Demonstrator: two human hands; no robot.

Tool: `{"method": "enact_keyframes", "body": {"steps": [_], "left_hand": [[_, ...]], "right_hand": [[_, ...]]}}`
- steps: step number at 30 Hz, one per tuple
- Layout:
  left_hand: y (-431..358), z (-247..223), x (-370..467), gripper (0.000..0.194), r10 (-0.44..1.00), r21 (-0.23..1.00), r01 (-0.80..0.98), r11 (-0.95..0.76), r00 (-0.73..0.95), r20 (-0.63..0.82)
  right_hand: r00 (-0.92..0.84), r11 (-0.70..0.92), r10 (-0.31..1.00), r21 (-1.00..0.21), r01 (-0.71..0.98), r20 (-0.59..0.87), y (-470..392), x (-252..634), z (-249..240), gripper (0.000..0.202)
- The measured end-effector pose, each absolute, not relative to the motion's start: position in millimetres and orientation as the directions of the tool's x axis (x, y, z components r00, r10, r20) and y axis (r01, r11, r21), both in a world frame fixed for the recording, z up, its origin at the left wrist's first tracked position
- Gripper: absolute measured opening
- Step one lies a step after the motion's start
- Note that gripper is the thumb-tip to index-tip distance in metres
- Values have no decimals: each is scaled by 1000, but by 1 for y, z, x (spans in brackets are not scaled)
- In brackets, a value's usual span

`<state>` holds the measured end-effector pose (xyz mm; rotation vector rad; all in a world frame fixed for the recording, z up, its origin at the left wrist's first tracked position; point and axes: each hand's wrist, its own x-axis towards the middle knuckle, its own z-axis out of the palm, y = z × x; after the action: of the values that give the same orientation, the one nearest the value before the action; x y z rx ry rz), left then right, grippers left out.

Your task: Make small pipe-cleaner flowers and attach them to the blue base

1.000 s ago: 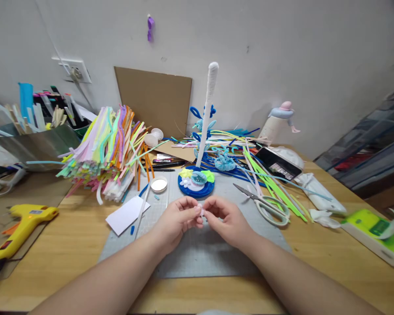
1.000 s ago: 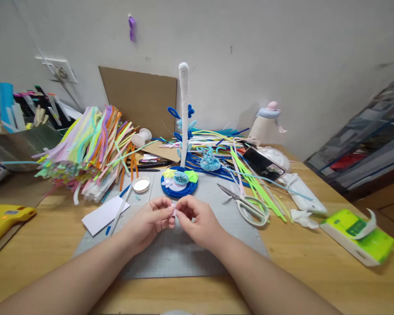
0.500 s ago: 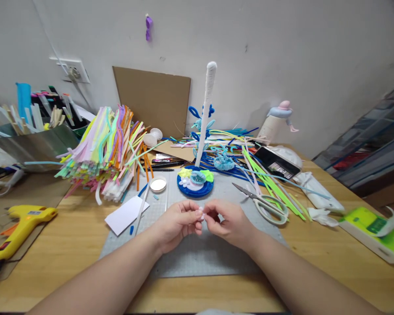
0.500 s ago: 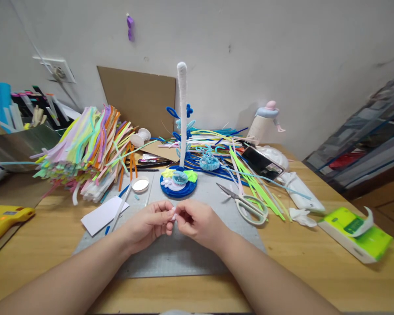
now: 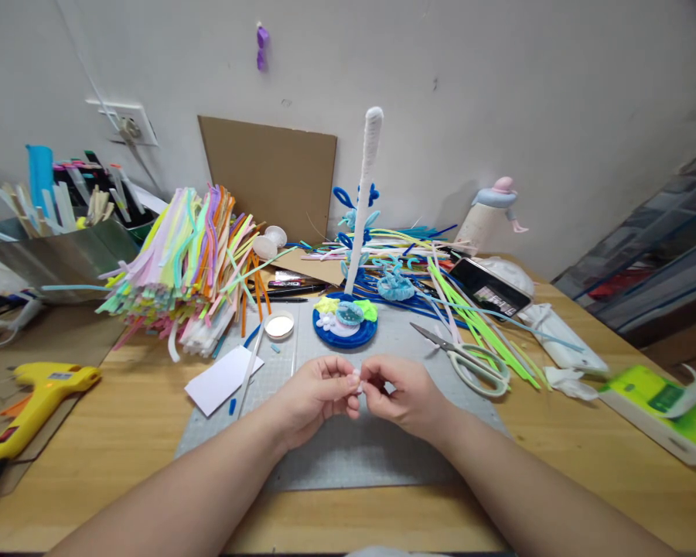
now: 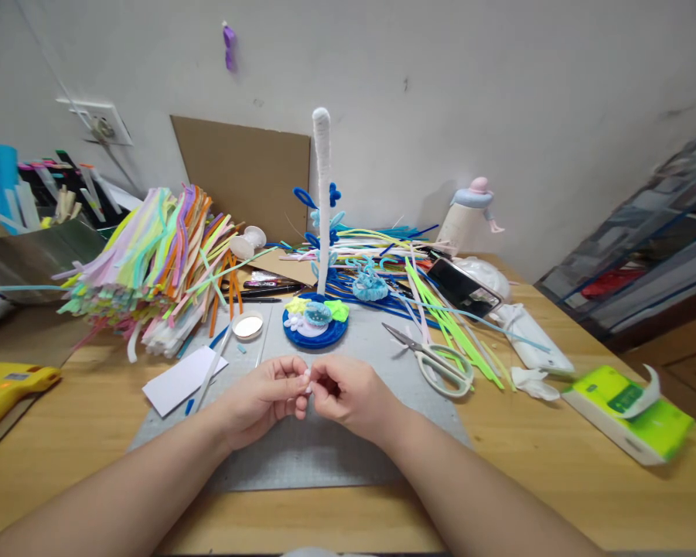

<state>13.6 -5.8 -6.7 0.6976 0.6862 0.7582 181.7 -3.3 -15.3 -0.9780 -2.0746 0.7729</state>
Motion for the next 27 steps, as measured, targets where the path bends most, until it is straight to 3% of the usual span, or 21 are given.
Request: {"method": "enact_keyframes", "body": {"steps": [6, 19, 24, 27], "left_hand": [[-6, -5, 16, 18, 888, 780, -459, 425, 379, -261], [-4, -7, 16, 27, 900, 916, -249, 313, 385, -203], [-5, -9, 17, 23, 860, 824, -373, 426, 450, -241], [-6, -9, 19, 20, 828, 739, -437, 513, 477, -294]], "right_hand": [[-406, 279, 898, -935, 221, 172, -4, 177, -16, 10], [-446, 358, 878, -860, 365, 177, -6, 175, -11, 13], [-351, 370, 906, -848, 380, 238, -11, 171, -9, 11], [-217, 210, 965, -936, 282, 151, -12, 167, -9, 8]]}}
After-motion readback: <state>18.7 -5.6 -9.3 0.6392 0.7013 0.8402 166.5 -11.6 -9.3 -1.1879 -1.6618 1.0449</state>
